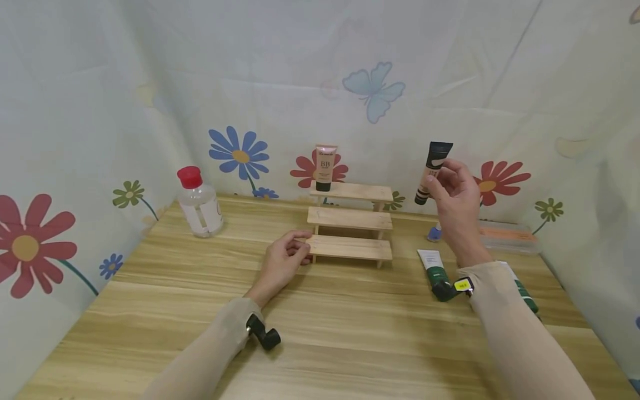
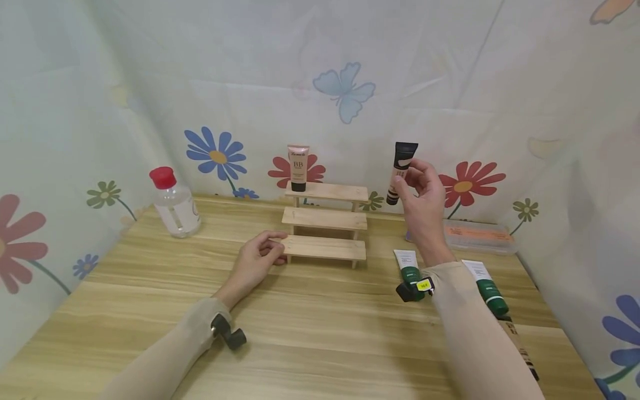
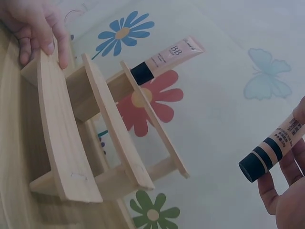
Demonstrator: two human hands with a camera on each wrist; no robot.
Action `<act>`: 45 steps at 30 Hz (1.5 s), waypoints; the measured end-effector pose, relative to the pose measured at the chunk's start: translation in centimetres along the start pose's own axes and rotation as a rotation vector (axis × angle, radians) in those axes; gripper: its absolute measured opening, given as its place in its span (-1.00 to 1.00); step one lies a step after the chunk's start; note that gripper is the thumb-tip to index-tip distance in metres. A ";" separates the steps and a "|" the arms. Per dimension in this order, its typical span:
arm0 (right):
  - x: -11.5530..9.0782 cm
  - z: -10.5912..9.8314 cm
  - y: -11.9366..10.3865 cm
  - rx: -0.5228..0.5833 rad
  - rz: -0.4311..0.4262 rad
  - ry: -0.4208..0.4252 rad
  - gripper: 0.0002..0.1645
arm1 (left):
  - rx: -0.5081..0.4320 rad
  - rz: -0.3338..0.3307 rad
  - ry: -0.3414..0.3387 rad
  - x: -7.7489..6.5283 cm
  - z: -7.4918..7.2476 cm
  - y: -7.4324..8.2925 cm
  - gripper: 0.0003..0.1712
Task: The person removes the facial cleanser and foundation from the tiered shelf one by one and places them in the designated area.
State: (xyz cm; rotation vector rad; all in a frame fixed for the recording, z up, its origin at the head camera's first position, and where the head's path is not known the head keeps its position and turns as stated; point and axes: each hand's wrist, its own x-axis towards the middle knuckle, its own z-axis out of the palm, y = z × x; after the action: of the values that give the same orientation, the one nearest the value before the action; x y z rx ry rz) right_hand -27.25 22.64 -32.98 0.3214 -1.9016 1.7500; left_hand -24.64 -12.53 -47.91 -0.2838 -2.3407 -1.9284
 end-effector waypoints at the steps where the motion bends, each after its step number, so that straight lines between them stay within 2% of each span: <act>1: -0.2 -0.3 0.0 -0.002 0.001 0.002 -0.58 | -0.001 0.001 0.001 0.0 0.0 0.0 -0.70; 6: -1.2 -1.9 0.3 -0.002 0.008 0.021 -0.56 | 0.001 0.002 -0.001 0.0 -0.1 -0.2 -0.70; 17: -3.6 -6.3 0.7 0.116 0.092 0.111 -0.56 | 0.010 0.007 0.001 0.0 0.1 -0.1 -0.69; 25: -5.8 -9.1 0.9 0.006 0.151 0.134 -0.53 | -0.002 0.006 -0.007 0.1 0.2 -0.1 -0.70; 27: -6.3 -9.7 1.1 -0.005 0.155 0.136 -0.52 | -0.007 0.008 -0.006 0.1 0.2 -0.2 -0.69; 34: -8.1 -11.3 1.5 0.065 0.172 0.160 -0.55 | -0.013 -0.003 -0.002 0.1 0.2 -0.2 -0.70; 41: -10.8 -12.8 2.1 -0.053 0.217 0.172 -0.55 | -0.013 0.024 0.009 0.0 0.2 -0.1 -0.69; 45: -12.0 -13.2 2.3 -0.051 0.243 0.188 -0.55 | -0.010 0.020 0.012 0.0 0.0 -0.2 -0.69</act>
State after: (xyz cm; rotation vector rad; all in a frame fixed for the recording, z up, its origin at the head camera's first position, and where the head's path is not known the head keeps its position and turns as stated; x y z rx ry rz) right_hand -15.62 33.71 -41.03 -0.0957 -1.9074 1.8093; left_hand -24.63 -12.55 -48.08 -0.2947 -2.3126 -1.9277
